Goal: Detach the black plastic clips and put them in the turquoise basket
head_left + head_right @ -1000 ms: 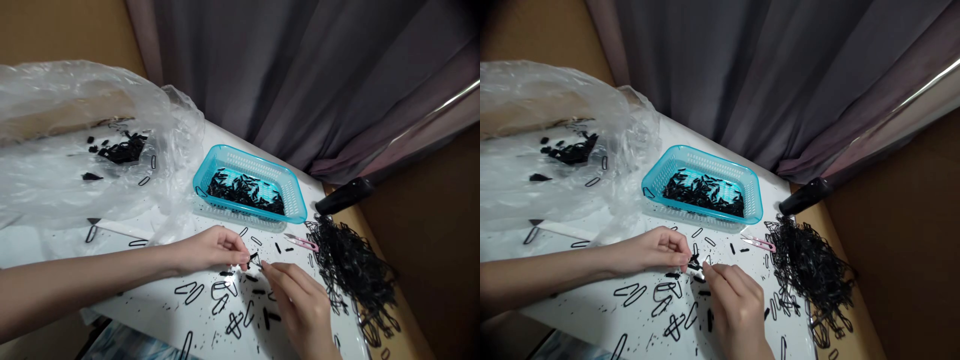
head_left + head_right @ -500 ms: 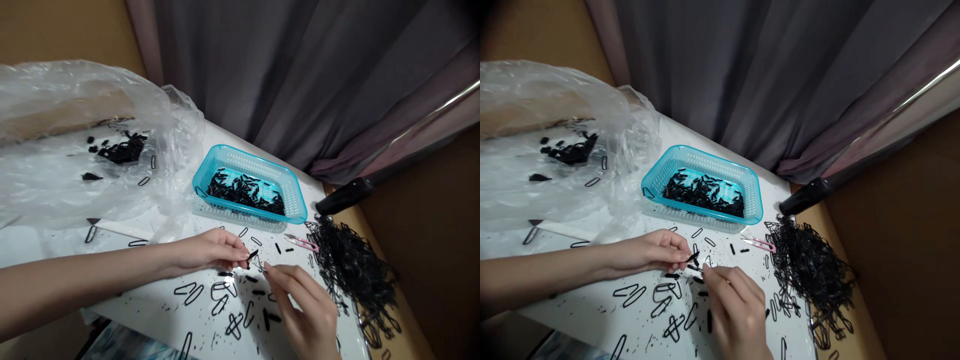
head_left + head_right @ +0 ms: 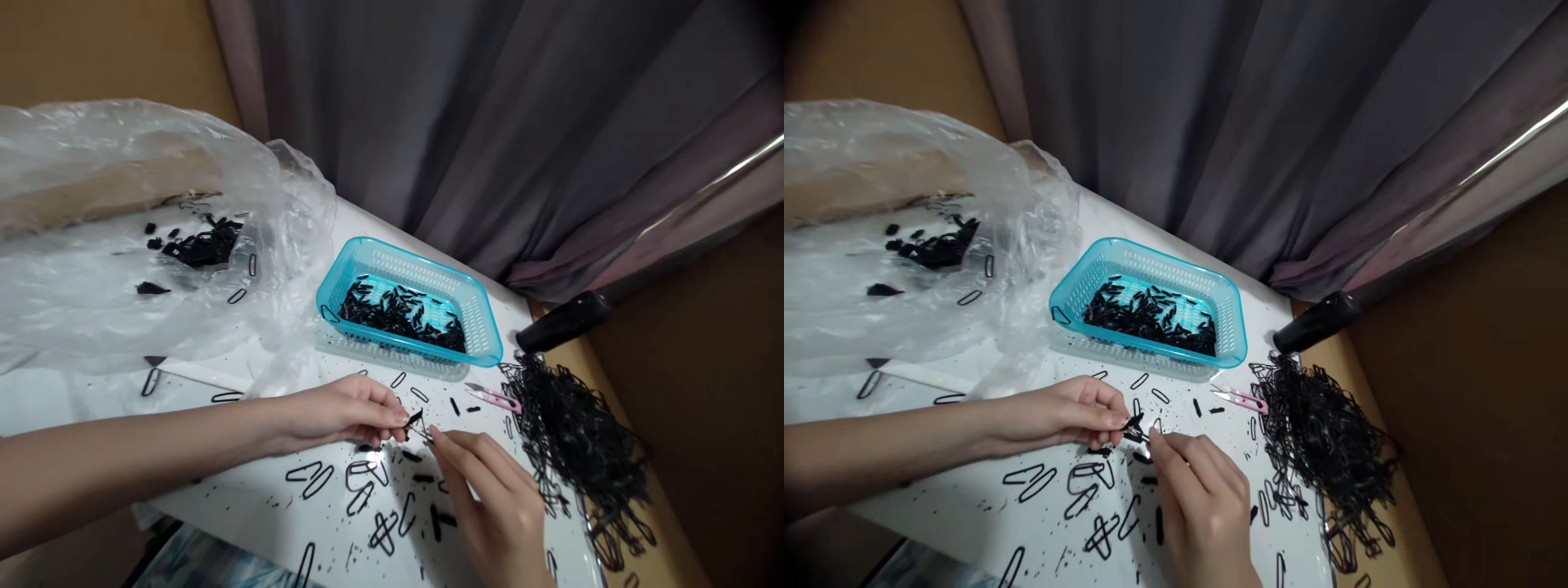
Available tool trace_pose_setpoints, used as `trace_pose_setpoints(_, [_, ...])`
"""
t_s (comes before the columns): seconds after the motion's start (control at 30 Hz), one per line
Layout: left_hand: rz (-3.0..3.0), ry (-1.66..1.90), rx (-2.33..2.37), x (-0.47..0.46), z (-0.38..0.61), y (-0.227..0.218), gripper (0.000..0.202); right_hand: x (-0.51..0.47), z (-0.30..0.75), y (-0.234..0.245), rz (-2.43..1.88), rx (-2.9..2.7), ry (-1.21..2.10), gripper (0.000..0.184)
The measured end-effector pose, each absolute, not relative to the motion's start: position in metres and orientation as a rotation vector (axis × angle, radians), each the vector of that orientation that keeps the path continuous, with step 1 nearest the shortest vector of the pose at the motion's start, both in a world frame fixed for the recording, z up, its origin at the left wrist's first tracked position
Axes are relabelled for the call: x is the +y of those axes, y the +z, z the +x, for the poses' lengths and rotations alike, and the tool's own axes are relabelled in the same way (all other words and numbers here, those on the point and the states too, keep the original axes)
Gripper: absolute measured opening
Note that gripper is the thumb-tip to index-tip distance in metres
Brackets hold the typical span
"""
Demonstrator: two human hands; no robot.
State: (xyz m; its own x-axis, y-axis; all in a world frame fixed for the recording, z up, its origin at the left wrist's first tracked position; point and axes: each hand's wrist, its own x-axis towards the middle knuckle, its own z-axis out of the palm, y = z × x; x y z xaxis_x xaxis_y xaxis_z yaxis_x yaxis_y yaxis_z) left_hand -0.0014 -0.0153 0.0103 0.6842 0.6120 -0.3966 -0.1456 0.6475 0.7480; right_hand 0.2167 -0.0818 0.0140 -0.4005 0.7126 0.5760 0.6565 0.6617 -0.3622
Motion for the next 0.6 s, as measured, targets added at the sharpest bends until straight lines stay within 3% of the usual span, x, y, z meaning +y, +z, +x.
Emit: trace_pose_setpoints(0.6, [0.77, 0.49, 0.734, -0.0147, -0.0001, 0.0124, 0.029, -0.0823, 0.2161, 0.0148, -1.084, -2.175, -0.019, 0.03])
